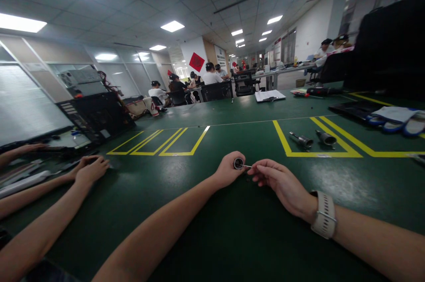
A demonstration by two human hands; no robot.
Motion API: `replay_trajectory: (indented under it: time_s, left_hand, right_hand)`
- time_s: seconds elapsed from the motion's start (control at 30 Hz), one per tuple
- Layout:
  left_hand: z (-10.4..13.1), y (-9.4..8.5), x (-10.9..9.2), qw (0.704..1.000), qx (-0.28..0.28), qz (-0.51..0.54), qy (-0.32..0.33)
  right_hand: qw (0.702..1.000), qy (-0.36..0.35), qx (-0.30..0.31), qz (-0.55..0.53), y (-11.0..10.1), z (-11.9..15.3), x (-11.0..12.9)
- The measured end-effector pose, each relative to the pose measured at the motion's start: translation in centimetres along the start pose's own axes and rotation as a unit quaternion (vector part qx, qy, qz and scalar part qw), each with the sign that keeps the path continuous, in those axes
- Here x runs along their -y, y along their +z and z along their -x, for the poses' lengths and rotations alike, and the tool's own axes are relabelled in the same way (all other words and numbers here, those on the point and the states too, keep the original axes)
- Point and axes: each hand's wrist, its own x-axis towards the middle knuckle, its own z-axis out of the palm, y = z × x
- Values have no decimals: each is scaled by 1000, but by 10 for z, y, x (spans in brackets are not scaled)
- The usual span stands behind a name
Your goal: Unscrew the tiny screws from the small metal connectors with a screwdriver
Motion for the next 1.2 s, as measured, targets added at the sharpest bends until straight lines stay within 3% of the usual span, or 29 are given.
replay_trajectory:
  time_s: [0.37,0.7,1.0,1.2]
  left_hand:
    - [0,-1,0,996,5,85,-22]
    - [0,-2,0,1000,22,17,14]
    - [0,-2,-1,1000,8,27,1]
    - [-1,-2,0,998,-4,-66,-1]
  right_hand:
    - [999,4,1,-38,-5,-1,0]
    - [1000,13,-5,-15,0,2,4]
    - [999,5,-2,-35,-5,-1,-2]
    - [999,3,-39,-23,1,3,4]
